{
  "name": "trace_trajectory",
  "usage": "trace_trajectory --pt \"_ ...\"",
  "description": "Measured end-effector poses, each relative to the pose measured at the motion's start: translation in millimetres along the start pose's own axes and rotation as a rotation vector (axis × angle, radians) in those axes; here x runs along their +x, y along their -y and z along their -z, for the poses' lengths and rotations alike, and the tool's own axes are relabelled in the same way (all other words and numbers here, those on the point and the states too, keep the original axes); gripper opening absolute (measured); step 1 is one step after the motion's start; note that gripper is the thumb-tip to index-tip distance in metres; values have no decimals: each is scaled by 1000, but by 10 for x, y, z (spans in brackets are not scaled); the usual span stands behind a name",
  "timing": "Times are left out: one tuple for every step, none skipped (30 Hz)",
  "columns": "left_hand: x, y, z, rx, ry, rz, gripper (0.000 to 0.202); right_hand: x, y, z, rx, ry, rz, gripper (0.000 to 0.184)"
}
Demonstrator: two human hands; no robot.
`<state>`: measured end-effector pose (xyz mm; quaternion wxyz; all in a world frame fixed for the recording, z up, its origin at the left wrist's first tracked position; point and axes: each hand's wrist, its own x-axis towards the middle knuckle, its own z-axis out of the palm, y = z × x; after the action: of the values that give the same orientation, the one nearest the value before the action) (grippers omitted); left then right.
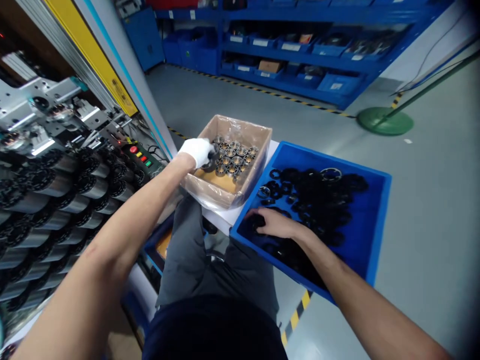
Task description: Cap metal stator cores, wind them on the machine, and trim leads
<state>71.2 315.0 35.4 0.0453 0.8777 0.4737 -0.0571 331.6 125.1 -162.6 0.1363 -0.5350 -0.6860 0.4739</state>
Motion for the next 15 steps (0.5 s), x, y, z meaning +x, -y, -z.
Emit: trace_trajectory --pt "-60 2 34 -23 -59 -6 39 1 -30 26 -20 -54 5 58" --pt "-138 -13 45 -79 -119 -21 45 1 -59 51 -39 -99 6 57" --pt "-236 -45 28 -199 -177 -46 49 -2 -86 76 -57 -136 5 57" --pt "-356 -95 -15 -397 -220 -76 51 -8 -111 99 -72 -165 4 59" --pt "-498 -161 -85 -666 -246 -101 51 -17 -133 118 -86 -191 5 61" --pt "-661 -237 -177 -984 -240 -110 53 -28 -151 134 -100 -214 9 64" --pt "-842 -319 -285 -1319 -207 -99 57 -42 -166 146 -112 -239 15 66" --pt "-1037 -400 -404 -1596 -149 -54 64 -58 -176 156 -125 -264 22 69" --pt "-1241 -474 -530 -1796 -55 1 70 -76 -183 163 -138 -292 28 71" --pt "-1446 -538 -660 -1953 14 50 73 -96 -186 168 -150 -321 30 72" --pt "-1646 -590 -793 -2085 76 100 72 -119 -186 174 -163 -352 30 72" --pt "-1836 -629 -928 -2190 117 165 65 -145 -181 180 -173 -382 28 70" --pt "-2012 -655 -1064 -2256 131 232 58 -175 -173 186 -182 -412 25 68" --pt "-2172 -669 -1199 -2292 128 289 54 -209 -160 192 -187 -439 22 66" --pt "-2315 -671 -1331 -2304 108 339 54 -247 -142 197 -188 -465 17 65"
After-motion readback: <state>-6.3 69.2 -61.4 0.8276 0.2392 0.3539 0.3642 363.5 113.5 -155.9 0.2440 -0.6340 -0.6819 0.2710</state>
